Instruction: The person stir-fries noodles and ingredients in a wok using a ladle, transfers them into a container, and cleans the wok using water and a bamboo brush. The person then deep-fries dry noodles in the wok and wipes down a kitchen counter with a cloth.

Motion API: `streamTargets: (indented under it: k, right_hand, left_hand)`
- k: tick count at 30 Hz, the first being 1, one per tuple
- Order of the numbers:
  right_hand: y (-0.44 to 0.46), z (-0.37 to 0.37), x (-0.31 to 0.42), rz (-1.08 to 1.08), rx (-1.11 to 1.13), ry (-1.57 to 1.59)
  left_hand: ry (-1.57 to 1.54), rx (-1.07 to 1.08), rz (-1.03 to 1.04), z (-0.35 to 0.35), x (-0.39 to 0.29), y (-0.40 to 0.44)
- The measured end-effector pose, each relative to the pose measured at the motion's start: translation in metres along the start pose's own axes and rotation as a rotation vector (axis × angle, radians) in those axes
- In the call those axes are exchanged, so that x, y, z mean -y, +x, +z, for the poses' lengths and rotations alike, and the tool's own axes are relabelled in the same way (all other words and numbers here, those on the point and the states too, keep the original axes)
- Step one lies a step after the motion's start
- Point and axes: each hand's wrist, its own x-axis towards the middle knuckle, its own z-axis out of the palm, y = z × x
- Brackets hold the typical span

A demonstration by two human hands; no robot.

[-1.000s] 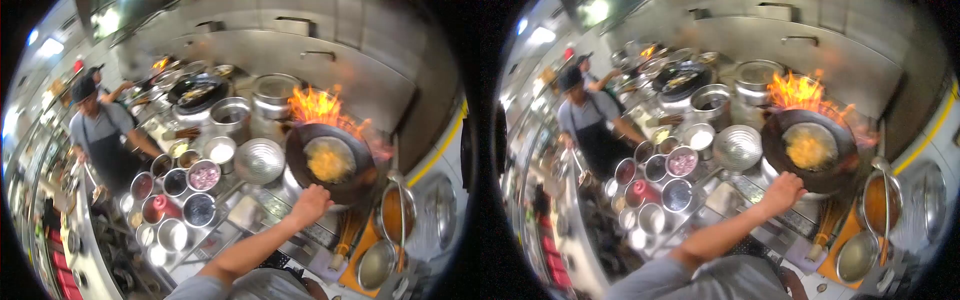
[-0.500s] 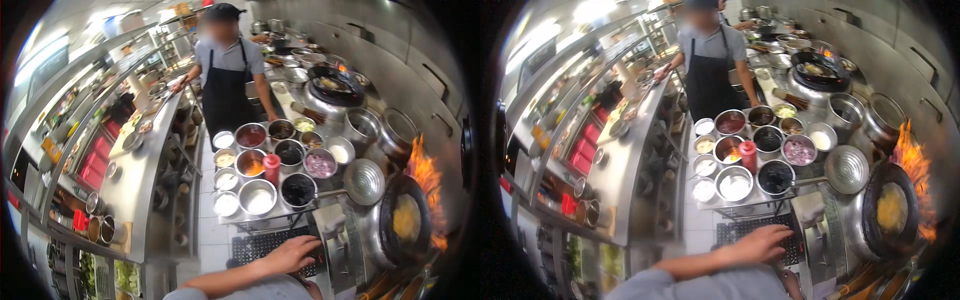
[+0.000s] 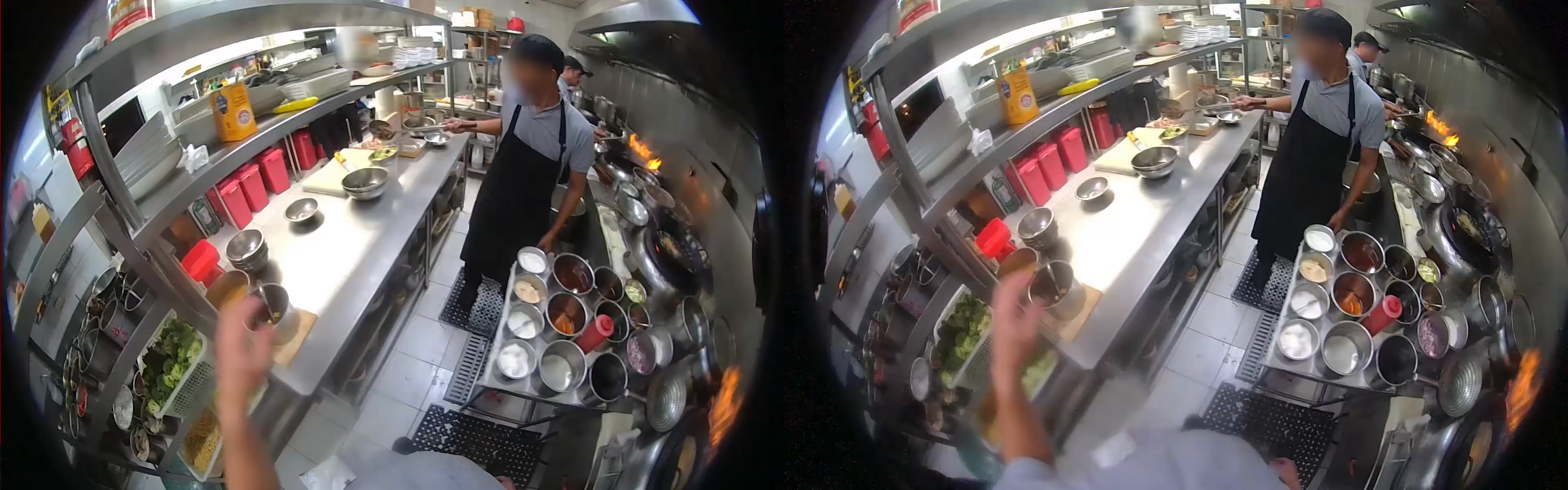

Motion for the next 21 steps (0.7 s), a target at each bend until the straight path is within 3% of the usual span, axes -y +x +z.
streamTargets:
  k: [2, 4, 7, 8, 10, 11, 12, 14, 16, 21]
  right_hand:
    - [-0.026, 0.011, 0.040, 0.022, -0.022, 0.049]
    - [-0.045, 0.028, 0.078, 0.063, -0.305, -0.230]
    - [0.043, 0.027, -0.001, -0.061, -0.066, -0.011]
    - [0.034, 0.028, 0.016, -0.064, -0.070, -0.014]
    - [0.020, 0.023, 0.048, -0.049, -0.109, -0.445]
    - [0.027, 0.016, 0.051, -0.055, -0.122, -0.453]
    - [0.029, 0.008, 0.061, -0.037, -0.073, -0.436]
    - [0.044, -0.003, 0.055, 0.005, 0.037, -0.400]
    - [0.051, 0.002, 0.048, 0.055, 0.168, -0.352]
    - [0.063, 0.007, 0.092, -0.002, 0.206, -0.494]
  left_hand:
    - [0.114, -0.200, 0.171, -0.055, 0.028, 0.047]
    - [0.306, -0.353, 0.225, -0.103, 0.060, 0.095]
    - [0.319, -0.646, 0.210, -0.141, 0.101, 0.179]
    - [0.304, -0.755, 0.225, -0.145, 0.116, 0.205]
    - [0.338, -0.817, 0.188, -0.144, 0.129, 0.237]
    - [0.375, -0.875, 0.155, -0.144, 0.132, 0.241]
    - [0.371, -0.887, 0.142, -0.146, 0.136, 0.239]
    - [-0.121, -0.582, -0.098, -0.142, 0.108, 0.225]
    - [-0.138, -0.611, -0.052, -0.138, 0.109, 0.226]
    - [-0.099, -0.690, -0.015, -0.135, 0.107, 0.224]
